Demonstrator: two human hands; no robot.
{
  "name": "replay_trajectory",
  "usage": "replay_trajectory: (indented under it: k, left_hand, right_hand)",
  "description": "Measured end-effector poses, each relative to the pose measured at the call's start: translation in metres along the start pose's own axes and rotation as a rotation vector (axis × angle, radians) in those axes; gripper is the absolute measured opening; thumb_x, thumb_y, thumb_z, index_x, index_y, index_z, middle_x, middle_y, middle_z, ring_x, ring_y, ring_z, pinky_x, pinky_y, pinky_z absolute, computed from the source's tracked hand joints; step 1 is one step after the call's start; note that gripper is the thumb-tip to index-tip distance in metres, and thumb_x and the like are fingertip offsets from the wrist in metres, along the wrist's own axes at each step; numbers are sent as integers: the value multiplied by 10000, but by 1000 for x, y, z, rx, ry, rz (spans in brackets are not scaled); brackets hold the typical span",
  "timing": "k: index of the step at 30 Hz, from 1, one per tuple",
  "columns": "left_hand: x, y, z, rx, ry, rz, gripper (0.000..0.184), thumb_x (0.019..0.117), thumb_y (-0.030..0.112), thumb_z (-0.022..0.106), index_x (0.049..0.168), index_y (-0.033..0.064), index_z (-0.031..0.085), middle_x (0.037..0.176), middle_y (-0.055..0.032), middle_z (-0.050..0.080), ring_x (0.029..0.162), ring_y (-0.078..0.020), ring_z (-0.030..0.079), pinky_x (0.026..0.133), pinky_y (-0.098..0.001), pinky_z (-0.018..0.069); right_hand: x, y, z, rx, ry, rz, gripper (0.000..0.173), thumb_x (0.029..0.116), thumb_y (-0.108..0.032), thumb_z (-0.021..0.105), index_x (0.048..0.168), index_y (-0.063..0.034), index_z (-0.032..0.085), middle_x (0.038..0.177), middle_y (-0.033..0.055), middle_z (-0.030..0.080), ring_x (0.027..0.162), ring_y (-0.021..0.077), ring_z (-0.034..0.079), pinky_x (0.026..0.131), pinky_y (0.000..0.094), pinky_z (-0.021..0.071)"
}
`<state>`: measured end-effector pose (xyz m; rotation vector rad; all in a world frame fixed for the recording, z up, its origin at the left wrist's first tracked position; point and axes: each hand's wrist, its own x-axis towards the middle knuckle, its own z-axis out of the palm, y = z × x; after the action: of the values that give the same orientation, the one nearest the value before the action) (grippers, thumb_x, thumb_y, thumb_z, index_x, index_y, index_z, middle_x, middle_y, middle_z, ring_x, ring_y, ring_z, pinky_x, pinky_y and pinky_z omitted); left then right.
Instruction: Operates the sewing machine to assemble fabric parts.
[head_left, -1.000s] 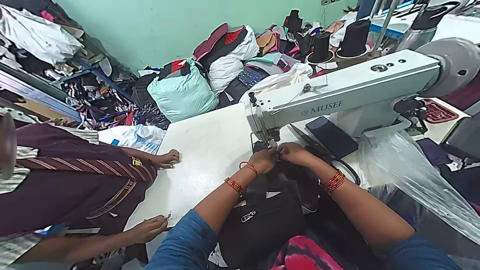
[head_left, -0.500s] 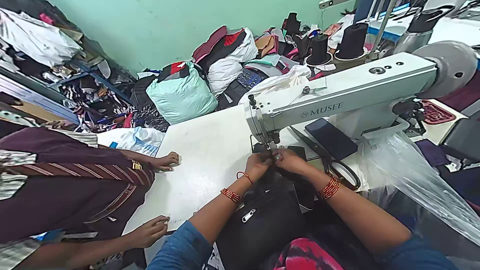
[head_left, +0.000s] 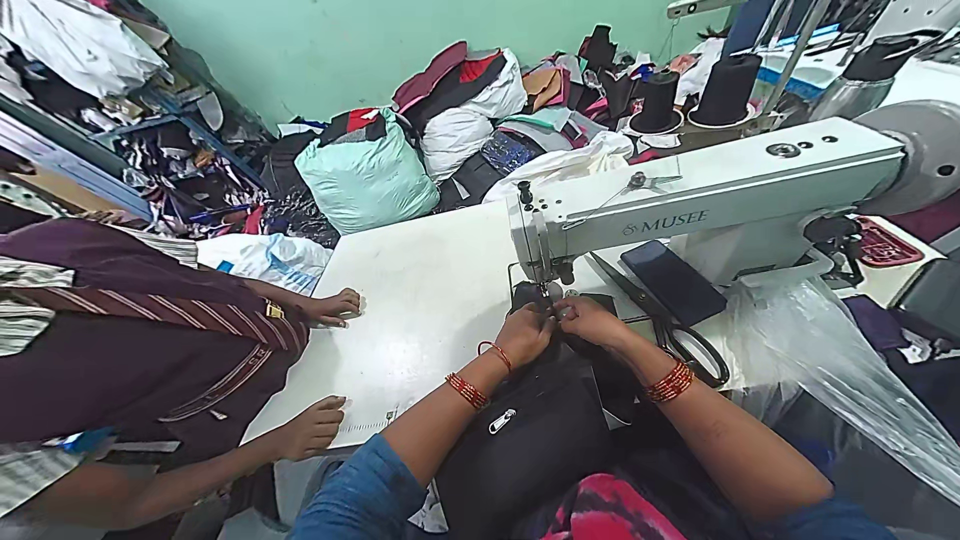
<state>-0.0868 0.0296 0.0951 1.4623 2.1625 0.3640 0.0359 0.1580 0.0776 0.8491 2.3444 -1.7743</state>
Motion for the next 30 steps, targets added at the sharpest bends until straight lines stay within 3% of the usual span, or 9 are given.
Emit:
replay_trajectory:
  k: [7, 9, 14, 17, 19, 20, 23, 30]
  left_hand:
    - [0, 0, -2, 71, -66, 73, 493, 1096, 274, 360, 1229, -74, 682, 1271, -293, 619, 1233, -408, 588, 1086, -522, 429]
    - [-1, -5, -1, 59, -62, 135, 484, 1083, 252, 367, 1209, -90, 687, 1232, -306, 628, 1214, -420, 587, 1080, -516, 428]
    - [-6, -24, 11, -9, 60, 295, 461, 1018, 238, 431, 1024, -107, 736, 1214, -326, 615, 1215, -438, 557, 1094, -507, 402]
    - [-12, -38, 23, -80, 214, 421, 403, 945, 163, 459, 1031, -85, 763, 1167, -311, 656, 1157, -433, 607, 1058, -505, 442]
    - [-13, -44, 31, -114, 366, 470, 392, 886, 118, 454, 1027, -60, 773, 1121, -270, 700, 1116, -406, 652, 1019, -482, 488]
    - [-13, -44, 34, -103, 415, 448, 381, 871, 88, 460, 1045, -54, 767, 1148, -256, 702, 1145, -404, 648, 1030, -481, 487]
    - [-10, -39, 34, 27, 338, 269, 460, 897, 55, 502, 1318, 21, 684, 1407, -189, 616, 1393, -396, 490, 1161, -525, 361]
    - [-6, -32, 22, 144, 119, 212, 509, 951, 59, 466, 1447, -25, 551, 1527, -216, 501, 1484, -366, 395, 1235, -439, 287]
  right_hand:
    - [-3, 2, 1, -62, 9, -43, 482, 956, -38, 613, 1429, -18, 522, 1102, 165, 646, 870, 176, 594, 822, 348, 495]
    - [-4, 2, 4, -134, 17, -78, 456, 967, -37, 587, 1419, 8, 539, 1132, 184, 650, 921, 206, 609, 862, 368, 498]
    - [-17, -14, 10, -366, -4, -81, 441, 1020, -27, 491, 1455, 33, 521, 1339, 255, 589, 1218, 325, 576, 1074, 420, 426]
    - [-19, -22, 16, -532, -30, -51, 441, 1047, -38, 435, 1480, 14, 502, 1394, 288, 513, 1283, 374, 533, 1100, 444, 414]
    - [-19, -24, 23, -644, -39, -27, 439, 1057, -37, 406, 1486, 15, 482, 1412, 293, 475, 1260, 394, 552, 1068, 462, 454]
    - [-19, -26, 25, -691, -42, -19, 425, 1060, -29, 394, 1473, 29, 477, 1415, 295, 466, 1241, 399, 569, 1048, 466, 471]
    - [-21, -30, 32, -765, -30, -4, 415, 1042, 19, 390, 1446, 61, 480, 1413, 295, 463, 1200, 398, 602, 1012, 461, 502]
    - [-16, -29, 31, -764, -7, 6, 448, 1059, -17, 383, 1500, 31, 446, 1429, 294, 467, 1225, 395, 594, 1034, 446, 495]
